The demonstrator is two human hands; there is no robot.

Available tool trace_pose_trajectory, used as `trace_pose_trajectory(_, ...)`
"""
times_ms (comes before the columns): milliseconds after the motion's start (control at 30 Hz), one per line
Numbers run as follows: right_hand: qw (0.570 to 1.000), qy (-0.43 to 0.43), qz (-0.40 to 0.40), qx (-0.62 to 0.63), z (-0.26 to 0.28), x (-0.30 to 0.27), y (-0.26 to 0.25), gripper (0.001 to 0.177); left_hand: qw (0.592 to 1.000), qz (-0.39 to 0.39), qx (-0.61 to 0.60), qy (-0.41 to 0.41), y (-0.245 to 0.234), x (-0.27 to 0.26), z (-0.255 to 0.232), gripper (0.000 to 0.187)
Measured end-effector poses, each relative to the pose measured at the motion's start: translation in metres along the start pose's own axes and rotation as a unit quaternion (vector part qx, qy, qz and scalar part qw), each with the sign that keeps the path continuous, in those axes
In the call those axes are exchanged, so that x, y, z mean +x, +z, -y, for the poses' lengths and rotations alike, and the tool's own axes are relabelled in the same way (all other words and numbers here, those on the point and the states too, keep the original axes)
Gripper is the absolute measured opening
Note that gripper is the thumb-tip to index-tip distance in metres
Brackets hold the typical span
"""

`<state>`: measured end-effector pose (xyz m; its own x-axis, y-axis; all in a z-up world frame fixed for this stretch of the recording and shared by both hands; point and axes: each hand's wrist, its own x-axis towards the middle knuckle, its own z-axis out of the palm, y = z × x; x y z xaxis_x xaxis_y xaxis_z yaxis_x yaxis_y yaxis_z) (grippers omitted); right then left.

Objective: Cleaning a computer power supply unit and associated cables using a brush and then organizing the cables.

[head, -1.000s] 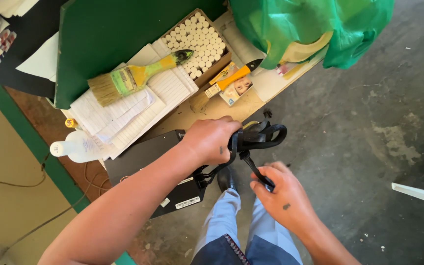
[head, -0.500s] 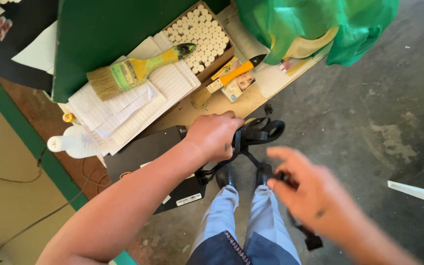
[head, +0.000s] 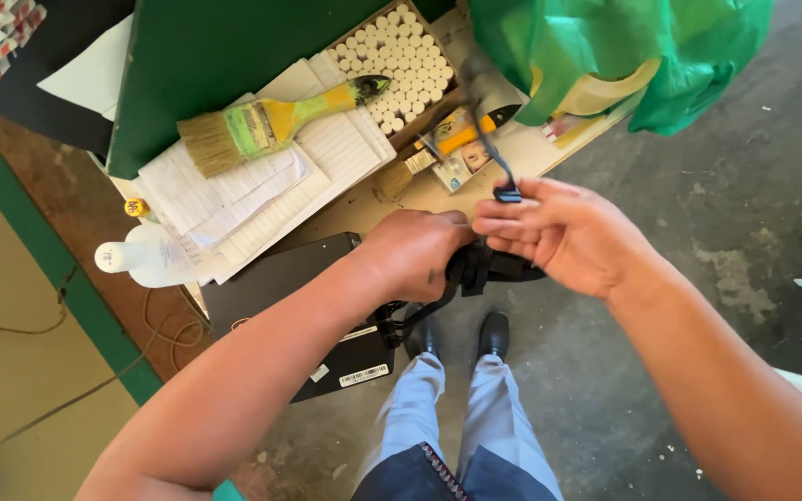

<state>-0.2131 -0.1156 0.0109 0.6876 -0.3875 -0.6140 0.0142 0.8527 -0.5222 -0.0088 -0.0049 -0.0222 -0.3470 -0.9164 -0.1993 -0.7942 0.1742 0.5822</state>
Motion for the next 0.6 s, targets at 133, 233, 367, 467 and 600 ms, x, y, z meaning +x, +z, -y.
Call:
trace_pose_trajectory(133,0.957,-0.055,-0.079,-0.274,0.003,0.011,0.013,0.030,1.000,0.013,-0.007,0.016,-0.012,-0.003,-0.003,0.046)
trace_pose_trajectory(233,0.837,-0.126,-0.117,-0.520,0.006,0.021,-0.002,0.031,0.998,0.012,-0.030,0.046,-0.013,-0.002,0.001,0.047)
trace_pose_trajectory(367,0.862,-0.113,-0.074,-0.488,-0.003,0.034,-0.037,0.030,0.991,-0.012,-0.063,0.118,-0.011,-0.002,0.010,0.049)
trace_pose_trajectory(467,0.932,-0.025,-0.070,-0.356,-0.017,0.042,-0.055,0.028,0.989,-0.002,-0.083,0.124,-0.020,-0.005,0.007,0.053)
trace_pose_trajectory(600,0.969,0.077,-0.102,-0.213,-0.035,0.052,-0.082,0.025,0.988,0.036,-0.128,0.085,-0.031,-0.006,0.001,0.067)
